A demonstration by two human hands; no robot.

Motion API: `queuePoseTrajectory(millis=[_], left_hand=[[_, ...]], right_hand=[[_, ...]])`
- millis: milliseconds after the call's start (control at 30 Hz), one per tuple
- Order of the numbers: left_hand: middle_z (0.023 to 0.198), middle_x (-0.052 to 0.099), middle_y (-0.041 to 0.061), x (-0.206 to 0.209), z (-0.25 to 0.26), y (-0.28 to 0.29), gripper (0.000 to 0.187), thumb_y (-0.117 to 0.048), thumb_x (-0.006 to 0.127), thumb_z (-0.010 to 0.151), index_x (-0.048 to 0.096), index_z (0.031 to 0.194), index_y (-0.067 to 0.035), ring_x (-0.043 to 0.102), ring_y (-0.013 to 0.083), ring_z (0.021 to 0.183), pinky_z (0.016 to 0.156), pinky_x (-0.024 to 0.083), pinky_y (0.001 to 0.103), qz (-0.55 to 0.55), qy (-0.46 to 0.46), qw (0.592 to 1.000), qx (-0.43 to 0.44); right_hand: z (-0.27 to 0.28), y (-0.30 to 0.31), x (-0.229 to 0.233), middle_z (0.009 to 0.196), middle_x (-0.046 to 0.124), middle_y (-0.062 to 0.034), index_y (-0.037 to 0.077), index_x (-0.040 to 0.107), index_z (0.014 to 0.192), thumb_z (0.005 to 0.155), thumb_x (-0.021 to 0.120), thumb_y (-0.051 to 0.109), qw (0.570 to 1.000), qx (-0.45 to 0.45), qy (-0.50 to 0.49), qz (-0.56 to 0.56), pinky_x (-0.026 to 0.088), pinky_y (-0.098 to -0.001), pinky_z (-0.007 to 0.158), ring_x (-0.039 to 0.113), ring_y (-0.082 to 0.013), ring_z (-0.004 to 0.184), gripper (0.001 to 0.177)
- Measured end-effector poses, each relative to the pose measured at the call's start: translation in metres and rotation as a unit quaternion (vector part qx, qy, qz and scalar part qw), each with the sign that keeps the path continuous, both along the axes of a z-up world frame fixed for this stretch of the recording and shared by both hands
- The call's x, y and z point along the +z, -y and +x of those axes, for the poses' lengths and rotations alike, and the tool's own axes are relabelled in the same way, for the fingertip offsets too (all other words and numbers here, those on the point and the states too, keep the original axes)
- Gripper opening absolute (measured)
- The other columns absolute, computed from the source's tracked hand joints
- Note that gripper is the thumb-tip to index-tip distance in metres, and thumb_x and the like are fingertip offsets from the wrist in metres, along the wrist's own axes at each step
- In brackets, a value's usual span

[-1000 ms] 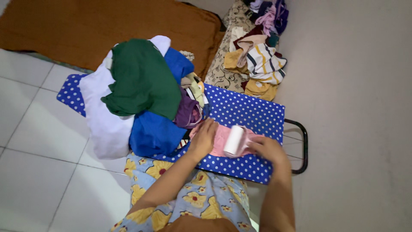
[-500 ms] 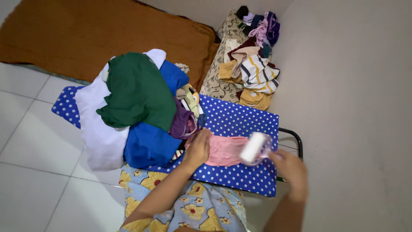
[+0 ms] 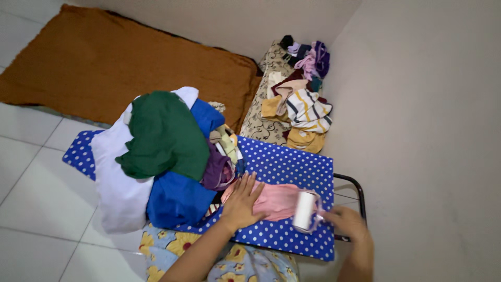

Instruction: The person uses a lint roller to remove lint from a pink garment and then a purple garment. They roll the lint roller over the fabric, lift the garments to inspect them, and place them aside.

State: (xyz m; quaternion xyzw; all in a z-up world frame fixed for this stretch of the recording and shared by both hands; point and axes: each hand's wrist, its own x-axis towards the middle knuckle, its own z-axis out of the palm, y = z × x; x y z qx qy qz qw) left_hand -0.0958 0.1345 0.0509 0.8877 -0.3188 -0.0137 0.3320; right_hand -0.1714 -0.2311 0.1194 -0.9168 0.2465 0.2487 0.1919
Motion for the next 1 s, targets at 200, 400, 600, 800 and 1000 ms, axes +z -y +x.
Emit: queuePoseTrajectory(millis=[200,400,600,800,1000], left_hand=[[0.161,0.03,0.029,-0.019,0.003,0.003,0.088,-0.049,0.071,0.085,0.04,0.151,0.001,0.024,0.046,0.151,0.123,0.02,0.052,-0.05,0.022,0.998,0.022],[0.158,0.039,0.028,-0.023,-0.001,-0.01,0.084,-0.038,0.064,0.089,0.033,0.154,0.004,0.034,0.0417,0.15,0.122,0.026,0.045,-0.202,-0.042,0.977,0.042],[0.158,0.037,0.027,-0.018,0.0,-0.007,0.086,-0.04,0.066,0.088,0.033,0.154,0.004,0.032,0.0425,0.149,0.122,0.024,0.047,-0.145,-0.039,0.988,0.039],[0.162,0.028,0.023,0.024,0.001,-0.007,0.091,-0.055,0.078,0.078,0.044,0.149,-0.01,0.018,0.047,0.148,0.119,0.016,0.056,-0.034,-0.039,0.998,-0.022],[0.154,0.042,0.014,0.013,-0.001,-0.009,0.068,-0.041,0.079,0.073,0.062,0.134,-0.016,0.027,0.0468,0.144,0.114,0.016,0.063,-0.025,0.027,0.996,-0.083]], right_hand=[[-0.028,-0.006,0.045,0.095,0.079,-0.0154,0.015,0.082,0.1,0.078,0.069,0.066,0.985,-0.076,0.109,-0.112,0.058,-0.0442,0.084,0.076,-0.0346,0.093,0.058],[0.023,-0.116,0.022,0.098,0.078,-0.0128,0.021,0.081,0.103,0.08,0.066,0.054,0.991,0.041,0.122,0.018,0.057,-0.0417,0.083,0.075,-0.032,0.092,0.043],[0.033,-0.102,-0.035,0.091,0.078,-0.0112,0.009,0.079,0.094,0.078,0.072,0.045,0.97,0.131,0.171,0.117,0.059,-0.0406,0.075,0.076,-0.0284,0.082,0.04],[-0.013,-0.003,-0.012,0.072,0.075,-0.01,0.006,0.082,0.089,0.078,0.076,0.055,0.999,-0.03,0.027,0.024,0.057,-0.0364,0.065,0.072,-0.0205,0.067,0.051],[-0.056,0.054,-0.026,0.071,0.072,-0.0148,0.002,0.079,0.088,0.088,0.067,0.051,0.953,-0.209,0.221,0.007,0.051,-0.0375,0.062,0.066,-0.0231,0.065,0.051]])
